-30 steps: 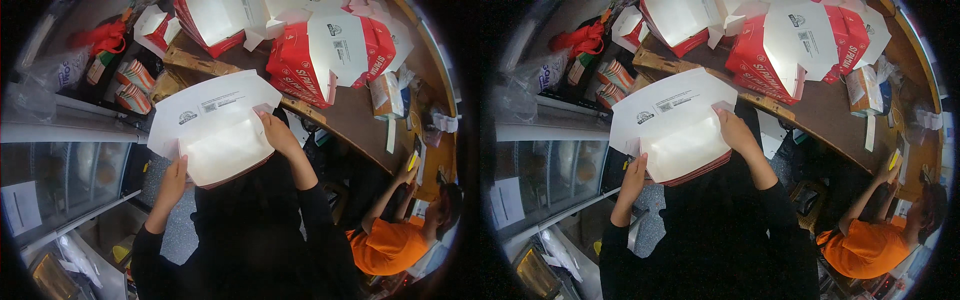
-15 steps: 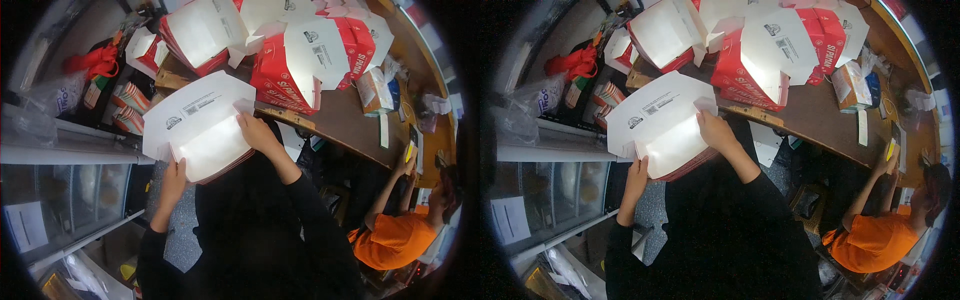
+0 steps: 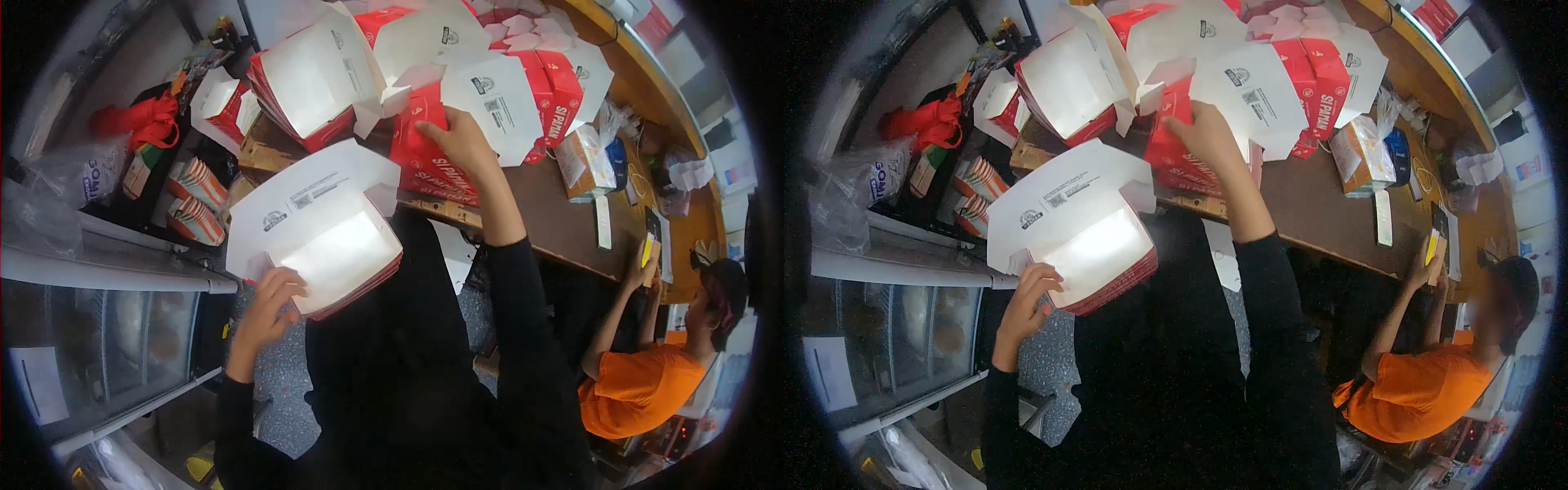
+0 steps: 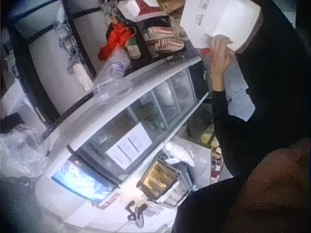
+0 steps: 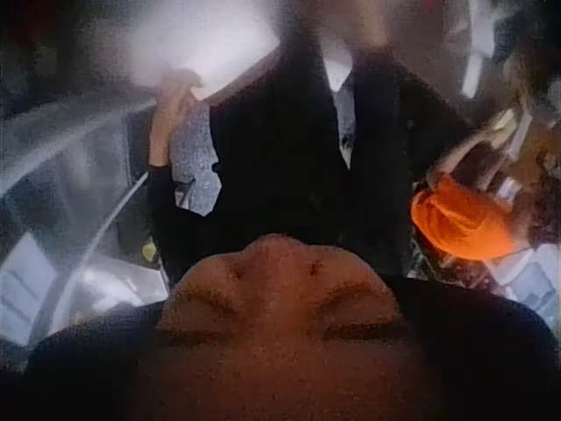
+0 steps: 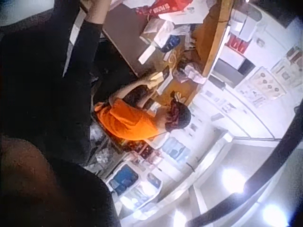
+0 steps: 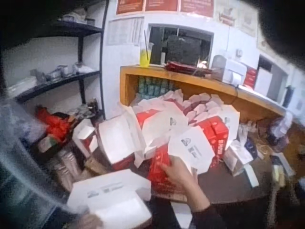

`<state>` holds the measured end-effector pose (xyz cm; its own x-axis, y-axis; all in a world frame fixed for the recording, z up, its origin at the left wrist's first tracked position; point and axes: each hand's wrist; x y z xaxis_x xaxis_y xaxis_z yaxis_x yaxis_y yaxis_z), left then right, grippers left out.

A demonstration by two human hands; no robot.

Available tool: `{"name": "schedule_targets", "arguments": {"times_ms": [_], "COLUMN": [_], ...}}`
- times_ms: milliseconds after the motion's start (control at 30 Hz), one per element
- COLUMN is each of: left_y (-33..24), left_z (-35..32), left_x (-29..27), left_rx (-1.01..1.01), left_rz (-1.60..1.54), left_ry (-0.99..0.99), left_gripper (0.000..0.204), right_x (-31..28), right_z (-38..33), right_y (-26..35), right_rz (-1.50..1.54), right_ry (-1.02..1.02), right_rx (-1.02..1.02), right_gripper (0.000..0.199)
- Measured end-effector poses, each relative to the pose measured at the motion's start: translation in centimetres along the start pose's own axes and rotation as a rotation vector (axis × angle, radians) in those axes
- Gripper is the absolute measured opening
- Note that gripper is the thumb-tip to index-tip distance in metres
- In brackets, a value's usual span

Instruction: The person assembles red and white branded cardboard boxes by folding the flat pieces into shape and tucking the flaps to secure the structure. The person works at a cluttered counter, handling the boxes one by one and stacking the finished units on the table.

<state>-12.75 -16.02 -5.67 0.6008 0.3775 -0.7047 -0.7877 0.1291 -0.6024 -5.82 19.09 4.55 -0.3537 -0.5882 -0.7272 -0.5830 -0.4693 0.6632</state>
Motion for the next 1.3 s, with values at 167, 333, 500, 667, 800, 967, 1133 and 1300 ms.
{"name": "schedule_targets", "arguments": {"times_ms": [167, 333, 500, 667, 800, 967, 1133, 1300], "left_y": [-0.7, -1.2, -0.6, 0.2, -1.2, -1.7, -1.8, -2.4], "left_z": [-0.5, 0.4, -0.2, -2.0, -1.5, -1.4, -1.3, -1.4], "left_x": [-1.5, -0.8, 1.9, 2.7, 2.1, 1.8, 2.1, 2.7], "left_rx": [-0.103, 0.043, -0.001, 0.085, 0.036, -0.016, -0.133, -0.102], "left_rz": [-0.062, 0.298, 0.245, 0.526, 0.484, 0.5, 0.453, 0.399], "left_ry": [0.043, 0.032, -0.155, 0.016, -0.109, -0.128, -0.122, -0.143], "left_gripper": [0.026, 0.019, 0.022, 0.027, 0.025, 0.026, 0.027, 0.022], "right_x": [-3.3, -3.5, 4.8, 12.3, 13.8, 15.8, 15.2, 15.8], "right_z": [-6.0, -17.1, -17.9, -15.0, -15.4, -16.3, -16.5, -16.0], "right_y": [2.9, 6.5, 8.6, 7.0, 6.3, 5.1, 5.3, 5.0], "right_rz": [0.53, 0.722, 0.167, -0.057, -0.247, -0.475, -0.612, -0.629], "right_ry": [-0.337, -0.033, 0.35, 0.095, 0.103, -0.008, 0.056, 0.096], "right_rx": [-0.303, -0.441, -0.619, -0.579, -0.497, -0.505, -0.489, -0.468], "right_gripper": [0.041, 0.03, 0.028, 0.02, 0.017, 0.015, 0.011, 0.029]}}
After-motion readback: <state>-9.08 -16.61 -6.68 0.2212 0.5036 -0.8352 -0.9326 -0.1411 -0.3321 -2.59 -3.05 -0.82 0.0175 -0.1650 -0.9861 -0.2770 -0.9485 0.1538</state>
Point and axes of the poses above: each hand's wrist, its own z-axis towards the middle knuckle, its own x-axis out of the palm, y = z × x, and after that the axes turned 12 degrees about x, right-handed
